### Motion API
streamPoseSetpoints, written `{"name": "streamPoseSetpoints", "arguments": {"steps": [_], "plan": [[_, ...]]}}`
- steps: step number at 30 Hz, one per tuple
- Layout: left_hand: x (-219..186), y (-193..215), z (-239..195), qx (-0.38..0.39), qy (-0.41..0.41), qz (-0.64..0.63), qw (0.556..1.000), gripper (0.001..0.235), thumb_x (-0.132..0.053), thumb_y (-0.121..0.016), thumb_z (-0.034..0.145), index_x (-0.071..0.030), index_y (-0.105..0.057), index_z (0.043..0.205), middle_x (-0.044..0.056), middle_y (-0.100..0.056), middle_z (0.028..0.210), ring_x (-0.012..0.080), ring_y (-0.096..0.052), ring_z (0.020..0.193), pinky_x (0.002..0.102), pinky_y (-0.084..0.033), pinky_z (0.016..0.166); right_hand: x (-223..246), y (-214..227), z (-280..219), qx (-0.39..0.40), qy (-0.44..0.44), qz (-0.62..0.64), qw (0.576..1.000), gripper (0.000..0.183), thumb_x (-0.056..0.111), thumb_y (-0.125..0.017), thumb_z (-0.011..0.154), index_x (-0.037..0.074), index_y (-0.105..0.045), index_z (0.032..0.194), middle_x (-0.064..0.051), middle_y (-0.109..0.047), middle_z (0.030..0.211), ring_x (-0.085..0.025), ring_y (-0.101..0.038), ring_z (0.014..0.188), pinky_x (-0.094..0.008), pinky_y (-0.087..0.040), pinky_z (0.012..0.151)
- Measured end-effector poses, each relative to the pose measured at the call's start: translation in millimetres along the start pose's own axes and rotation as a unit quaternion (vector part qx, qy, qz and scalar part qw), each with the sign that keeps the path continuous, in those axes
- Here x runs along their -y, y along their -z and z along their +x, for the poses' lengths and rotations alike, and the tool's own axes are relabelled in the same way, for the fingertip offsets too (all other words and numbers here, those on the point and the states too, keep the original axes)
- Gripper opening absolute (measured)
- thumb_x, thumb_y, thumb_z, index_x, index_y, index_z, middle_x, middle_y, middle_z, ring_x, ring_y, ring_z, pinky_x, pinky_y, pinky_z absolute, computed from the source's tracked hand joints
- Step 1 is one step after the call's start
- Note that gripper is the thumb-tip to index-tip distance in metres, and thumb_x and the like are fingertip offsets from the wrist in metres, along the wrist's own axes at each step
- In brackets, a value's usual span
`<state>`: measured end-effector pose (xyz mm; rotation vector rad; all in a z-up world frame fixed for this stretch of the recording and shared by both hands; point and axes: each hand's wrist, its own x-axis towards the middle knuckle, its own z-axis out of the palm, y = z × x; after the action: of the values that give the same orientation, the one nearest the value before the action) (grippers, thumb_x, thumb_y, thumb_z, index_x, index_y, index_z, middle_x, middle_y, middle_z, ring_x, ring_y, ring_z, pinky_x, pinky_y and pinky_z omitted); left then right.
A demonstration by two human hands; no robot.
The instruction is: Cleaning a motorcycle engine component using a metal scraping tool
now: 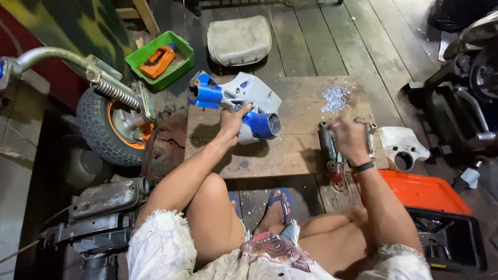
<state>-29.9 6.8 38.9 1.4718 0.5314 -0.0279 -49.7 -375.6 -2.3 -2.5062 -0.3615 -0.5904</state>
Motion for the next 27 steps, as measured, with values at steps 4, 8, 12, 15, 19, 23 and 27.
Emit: {"name": "streamPoseSetpoints", "arguments": {"steps": [4,8,12,15,19,23,27], "plan": [[2.0,-1.5,0.2,0.005,-0.005,0.013,1.000,0.067,-0.042,-0.091,0.073,0.009,-0.071,0.112,0.024,-0.073,0.108,0.0297,-0.071,0.110,0.046,-0.054,0.092,49.9,-25.7,-19.1,0.108,-0.058,-0.018,0.992,0.033,0.041,-0.066,0.102,0.016,-0.067,0.081,-0.012,-0.067,0.064,-0.038,-0.070,0.071,-0.046,-0.052,0.068],[-3.6,-1.1,-4.7,0.022,-0.014,0.034,0.999,0.071,-0.045,-0.090,0.073,0.010,-0.071,0.113,0.025,-0.073,0.112,0.0319,-0.070,0.116,0.047,-0.053,0.095,33.3,-40.2,-26.3,0.162,-0.134,0.029,0.977,0.032,0.045,-0.063,0.102,0.019,-0.075,0.089,-0.018,-0.070,0.069,-0.043,-0.070,0.081,-0.048,-0.053,0.072],[-6.4,-4.6,-9.9,0.032,-0.022,0.029,0.999,0.073,-0.046,-0.091,0.073,0.013,-0.070,0.111,0.028,-0.072,0.110,0.0340,-0.070,0.114,0.049,-0.053,0.093,20.4,-45.1,-37.9,0.160,-0.146,0.050,0.975,0.036,0.044,-0.063,0.104,0.016,-0.076,0.086,-0.021,-0.066,0.069,-0.045,-0.069,0.078,-0.049,-0.052,0.072],[-13.4,-6.9,-15.5,0.044,-0.036,0.027,0.998,0.072,-0.044,-0.090,0.074,0.015,-0.070,0.111,0.029,-0.071,0.108,0.0307,-0.068,0.111,0.048,-0.052,0.093,18.1,-47.8,-41.6,0.162,-0.176,0.047,0.970,0.037,0.048,-0.065,0.102,0.016,-0.074,0.087,-0.019,-0.066,0.068,-0.042,-0.069,0.080,-0.048,-0.051,0.070],[-25.0,-11.8,-26.4,0.060,-0.036,-0.002,0.998,0.065,-0.039,-0.091,0.074,0.015,-0.071,0.105,0.026,-0.070,0.103,0.0283,-0.069,0.104,0.047,-0.053,0.090,29.5,-42.8,-43.2,0.149,-0.202,0.059,0.966,0.035,0.044,-0.063,0.103,0.013,-0.069,0.088,-0.022,-0.067,0.074,-0.043,-0.069,0.084,-0.049,-0.051,0.072],[-29.2,-14.3,-29.2,0.057,-0.032,-0.025,0.998,0.054,-0.036,-0.091,0.073,0.011,-0.074,0.095,0.018,-0.067,0.091,0.0213,-0.064,0.089,0.043,-0.053,0.084,6.2,-62.8,-47.8,0.106,-0.231,0.114,0.960,0.022,0.032,-0.063,0.106,0.012,-0.069,0.102,-0.022,-0.071,0.086,-0.043,-0.070,0.094,-0.051,-0.054,0.078],[-25.7,-15.3,-33.6,0.056,-0.023,-0.027,0.998,0.045,-0.032,-0.091,0.074,0.008,-0.074,0.088,0.015,-0.065,0.084,0.0202,-0.063,0.083,0.040,-0.053,0.078,30.6,-64.3,-42.7,0.113,-0.257,0.105,0.954,0.024,0.036,-0.073,0.097,0.013,-0.072,0.107,-0.021,-0.073,0.093,-0.042,-0.070,0.100,-0.051,-0.054,0.083]]}}
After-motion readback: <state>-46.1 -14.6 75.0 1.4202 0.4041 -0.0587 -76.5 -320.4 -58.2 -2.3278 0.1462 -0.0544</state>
